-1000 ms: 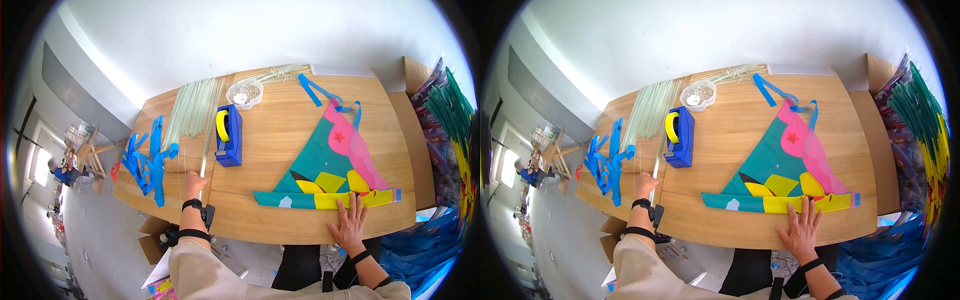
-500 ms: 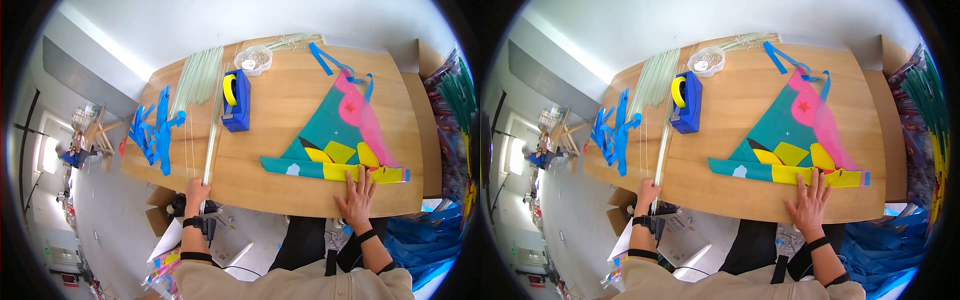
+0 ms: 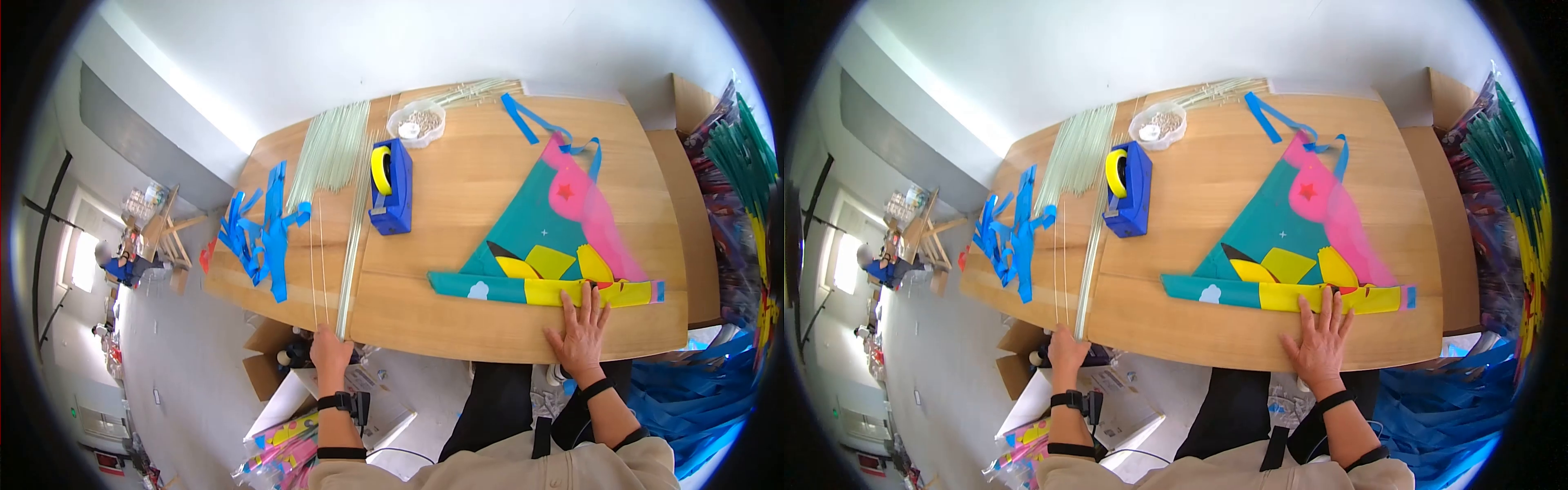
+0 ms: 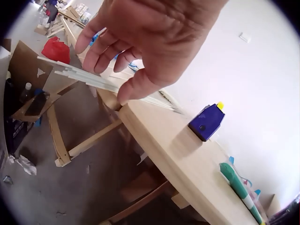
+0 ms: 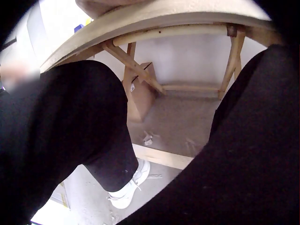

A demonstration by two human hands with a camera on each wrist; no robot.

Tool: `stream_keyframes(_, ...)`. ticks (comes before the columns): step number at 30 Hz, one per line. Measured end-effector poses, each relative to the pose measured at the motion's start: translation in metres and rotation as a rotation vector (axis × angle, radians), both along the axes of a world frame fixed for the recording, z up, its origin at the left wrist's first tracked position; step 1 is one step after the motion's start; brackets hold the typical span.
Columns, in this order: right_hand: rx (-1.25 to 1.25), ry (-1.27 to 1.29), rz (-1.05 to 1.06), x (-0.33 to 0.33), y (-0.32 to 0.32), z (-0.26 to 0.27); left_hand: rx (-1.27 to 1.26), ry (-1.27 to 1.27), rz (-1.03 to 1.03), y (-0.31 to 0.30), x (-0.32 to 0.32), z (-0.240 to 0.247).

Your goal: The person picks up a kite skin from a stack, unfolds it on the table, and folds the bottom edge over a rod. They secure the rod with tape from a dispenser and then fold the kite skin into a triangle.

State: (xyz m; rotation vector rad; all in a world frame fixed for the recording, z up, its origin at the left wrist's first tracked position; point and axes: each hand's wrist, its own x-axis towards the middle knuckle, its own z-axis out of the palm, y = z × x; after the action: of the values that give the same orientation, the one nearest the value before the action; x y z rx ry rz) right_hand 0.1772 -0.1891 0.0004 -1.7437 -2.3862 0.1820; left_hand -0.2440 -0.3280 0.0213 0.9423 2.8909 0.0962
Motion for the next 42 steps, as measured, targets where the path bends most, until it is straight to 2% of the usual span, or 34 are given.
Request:
stream_keyframes(2, 0.003, 0.011, -0.009, 0.001, 0.0, -0.001, 0.029, -0.005, -0.025, -0.002, 0.001, -0.005)
stream_keyframes(4, -0.012, 0.008, -0.008, 0.001, 0.0, -0.001, 0.179, -0.071, -0.108, -0.006, -0.006, -0.02)
stream_keyframes(5, -0.006, 0.012, -0.017, 0.002, 0.0, -0.002, 0.173, -0.005, -0.18, -0.009, -0.006, -0.025)
stream_keyframes(9, 0.004, 0.037, -0.006, 0.003, -0.001, -0.003, 0.147, -0.006, -0.204, -0.012, 0.002, -0.017)
stream_keyframes(11, 0.011, 0.042, -0.005, 0.004, -0.001, -0.003, 0.349, 0.009, -0.218, -0.016, 0.004, -0.016)
stream_keyframes(15, 0.031, 0.066, 0.006, 0.004, -0.002, 0.0, 0.493, 0.013, -0.255, -0.022, 0.003, -0.017)
stream_keyframes(17, 0.049, 0.085, 0.012, 0.004, -0.002, 0.0, 0.644, 0.012, -0.269, -0.024, 0.007, -0.015)
stream_keyframes(21, 0.056, 0.082, 0.021, 0.005, -0.002, 0.0, 0.66, -0.081, -0.186, -0.016, 0.025, 0.01)
stream_keyframes(23, 0.054, 0.088, 0.018, 0.005, -0.003, -0.002, 0.659, -0.108, -0.283, -0.009, 0.029, 0.013)
stream_keyframes(24, 0.041, 0.072, 0.015, 0.005, -0.003, -0.003, 0.667, -0.113, -0.288, -0.004, 0.033, 0.014)
stream_keyframes(26, 0.037, 0.05, 0.0, 0.006, -0.003, -0.002, 0.606, -0.02, -0.494, 0.009, 0.043, 0.015)
stream_keyframes(31, 0.028, 0.083, 0.013, 0.005, -0.004, 0.003, 0.457, -0.127, -0.619, 0.042, 0.072, 0.003)
stream_keyframes(38, 0.005, 0.036, 0.016, 0.004, -0.002, 0.004, 0.498, -0.167, -0.584, 0.11, 0.082, -0.013)
stream_keyframes(42, 0.013, 0.038, 0.024, 0.002, -0.001, 0.002, 0.588, -0.098, -0.632, 0.167, 0.073, -0.023)
